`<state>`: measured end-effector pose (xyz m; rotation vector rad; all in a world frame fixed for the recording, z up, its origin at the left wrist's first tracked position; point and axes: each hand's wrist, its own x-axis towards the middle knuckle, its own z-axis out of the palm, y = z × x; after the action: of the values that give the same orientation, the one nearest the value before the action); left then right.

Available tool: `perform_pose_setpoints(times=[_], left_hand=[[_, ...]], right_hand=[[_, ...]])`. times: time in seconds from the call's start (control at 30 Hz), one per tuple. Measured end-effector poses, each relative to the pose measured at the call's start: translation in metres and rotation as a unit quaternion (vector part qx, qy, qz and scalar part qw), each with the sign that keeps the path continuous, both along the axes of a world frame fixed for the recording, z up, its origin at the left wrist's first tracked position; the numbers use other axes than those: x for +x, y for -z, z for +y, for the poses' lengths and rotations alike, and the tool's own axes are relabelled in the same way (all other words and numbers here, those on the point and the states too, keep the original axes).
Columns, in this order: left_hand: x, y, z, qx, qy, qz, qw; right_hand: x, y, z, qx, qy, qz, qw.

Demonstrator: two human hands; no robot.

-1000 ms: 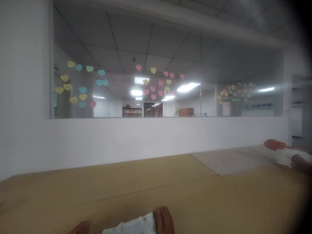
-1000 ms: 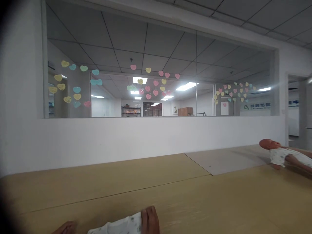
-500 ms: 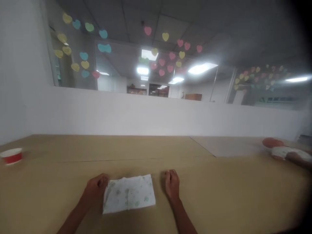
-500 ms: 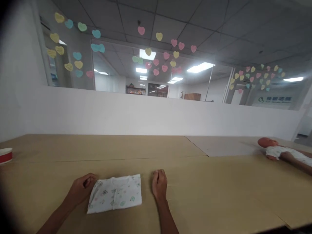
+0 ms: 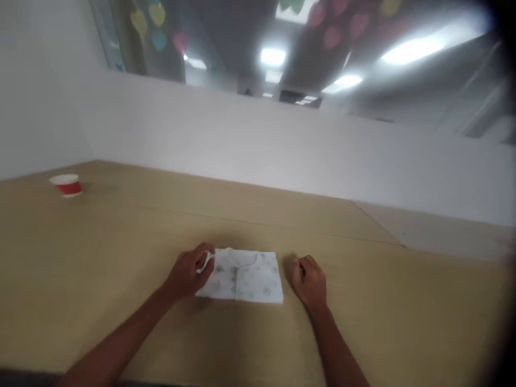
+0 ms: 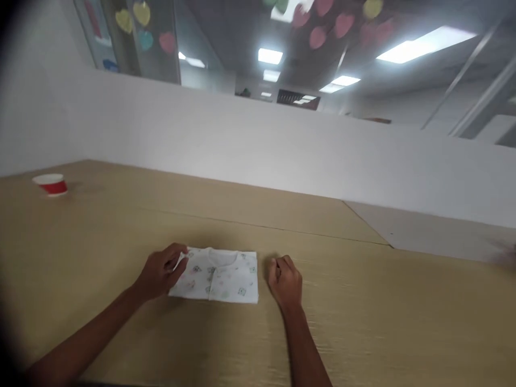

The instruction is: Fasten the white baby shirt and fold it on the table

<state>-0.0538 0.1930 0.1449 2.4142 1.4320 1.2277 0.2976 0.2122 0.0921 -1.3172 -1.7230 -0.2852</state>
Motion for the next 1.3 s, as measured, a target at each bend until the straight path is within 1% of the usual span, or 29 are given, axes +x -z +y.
perform_pose_setpoints(times=[0.07, 0.13, 0.2, 0.27, 0.4, 0.57, 0.67, 0.77, 0.83, 0.93, 1.0, 1.13, 1.3], left_hand=[[0.002, -0.004, -0.004, 0.002, 0.024, 0.0, 1.0], [0.004, -0.006, -0.006, 0.007, 0.045, 0.004, 0.999], [0.004, -0.005, -0.007, 0.013, 0.051, 0.001, 0.999], [0.003, -0.003, -0.005, 0.015, 0.041, 0.007, 0.999], [0.0, 0.0, 0.0, 0.015, 0.024, 0.047, 0.999], [0.007, -0.01, -0.005, -0.015, 0.034, 0.072, 0.997], [0.009, -0.016, -0.006, -0.004, 0.032, 0.078, 0.996], [0.009, -0.019, -0.001, -0.001, 0.038, 0.085, 0.996], [0.008, -0.018, 0.002, -0.005, 0.047, 0.089, 0.995], [0.005, -0.015, 0.006, -0.005, 0.075, 0.101, 0.992], [0.003, -0.012, 0.009, -0.021, 0.089, 0.114, 0.989], [-0.001, -0.009, 0.011, -0.081, 0.087, 0.114, 0.986], [0.0, -0.008, 0.011, -0.107, 0.09, 0.099, 0.985]], right_hand=[[-0.001, -0.001, -0.004, 0.005, -0.018, -0.044, 0.999], [-0.001, -0.003, -0.007, 0.012, -0.024, -0.052, 0.998], [-0.002, -0.006, -0.008, 0.01, -0.023, -0.036, 0.999], [-0.003, -0.009, -0.008, 0.003, -0.021, -0.018, 1.0], [-0.004, -0.012, -0.003, -0.011, -0.017, 0.014, 1.0], [-0.005, -0.012, -0.001, -0.008, 0.0, 0.066, 0.998], [-0.005, -0.013, 0.002, -0.034, -0.01, 0.095, 0.995], [-0.004, -0.015, 0.005, -0.052, -0.01, 0.114, 0.992], [-0.003, -0.015, 0.006, -0.054, -0.003, 0.12, 0.991], [0.001, -0.015, 0.007, -0.056, 0.007, 0.127, 0.99], [0.004, -0.013, 0.008, -0.06, 0.011, 0.133, 0.989], [0.006, -0.012, 0.008, -0.081, 0.015, 0.146, 0.986], [0.007, -0.012, 0.006, -0.088, 0.018, 0.144, 0.985]])
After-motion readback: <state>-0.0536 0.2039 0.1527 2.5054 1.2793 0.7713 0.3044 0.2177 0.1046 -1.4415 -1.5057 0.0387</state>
